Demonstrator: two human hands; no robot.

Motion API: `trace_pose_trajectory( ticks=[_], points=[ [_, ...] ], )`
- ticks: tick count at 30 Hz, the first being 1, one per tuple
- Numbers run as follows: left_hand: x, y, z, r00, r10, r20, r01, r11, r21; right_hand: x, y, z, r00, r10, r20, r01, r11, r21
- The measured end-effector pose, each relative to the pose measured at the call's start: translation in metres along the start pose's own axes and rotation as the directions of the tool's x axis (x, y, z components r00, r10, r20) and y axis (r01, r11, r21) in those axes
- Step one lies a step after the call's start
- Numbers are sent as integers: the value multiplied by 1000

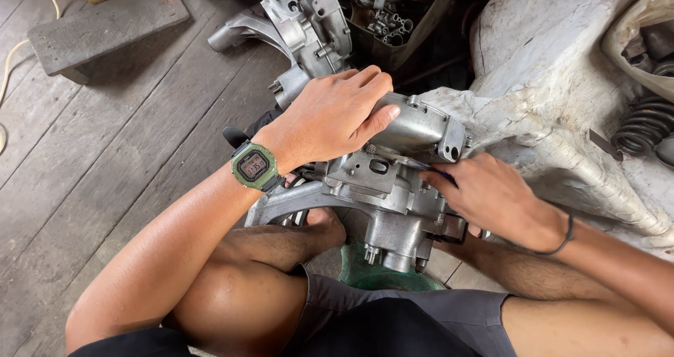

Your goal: Disassembling a motorcycle engine housing using a screwdriver to remove fasteners.

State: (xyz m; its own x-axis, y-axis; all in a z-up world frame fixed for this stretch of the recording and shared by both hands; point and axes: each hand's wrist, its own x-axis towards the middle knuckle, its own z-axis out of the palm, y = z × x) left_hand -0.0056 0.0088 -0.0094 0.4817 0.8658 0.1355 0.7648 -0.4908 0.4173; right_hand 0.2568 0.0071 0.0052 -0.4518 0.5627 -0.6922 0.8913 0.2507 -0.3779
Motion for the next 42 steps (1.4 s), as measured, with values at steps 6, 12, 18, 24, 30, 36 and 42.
trace_pose_trajectory(
  ticks=[6, 12, 18, 24, 30, 36, 42],
  points=[
    [-3, 2, -1, 1000, 9, -26, -9, 1000, 13, 8, 23, 26, 965, -56, -255, 13, 986, -166],
    [-4, 5, -1, 991, 51, -123, -45, 998, 49, -42, 21, -12, 1000, -15, 24, 20, 974, -224],
    [-4, 5, 3, 990, 38, -137, -32, 998, 48, -71, 10, -23, 975, 222, -20, -210, 886, -414],
    [-5, 6, 1, 990, 49, -136, -42, 998, 51, -38, 18, 21, 926, -366, -89, 336, 910, -242],
    [-6, 2, 4, 988, 49, -145, -41, 997, 58, -20, 0, 24, 855, -464, -232, 345, 843, -413],
    [-3, 0, 4, 983, 82, -166, -74, 996, 52, -21, -14, 11, 852, -495, -168, 505, 863, 18],
    [-6, -1, 4, 983, 75, -169, -68, 996, 50, -15, -12, 13, 807, -535, -249, 532, 842, -87]
  ],
)
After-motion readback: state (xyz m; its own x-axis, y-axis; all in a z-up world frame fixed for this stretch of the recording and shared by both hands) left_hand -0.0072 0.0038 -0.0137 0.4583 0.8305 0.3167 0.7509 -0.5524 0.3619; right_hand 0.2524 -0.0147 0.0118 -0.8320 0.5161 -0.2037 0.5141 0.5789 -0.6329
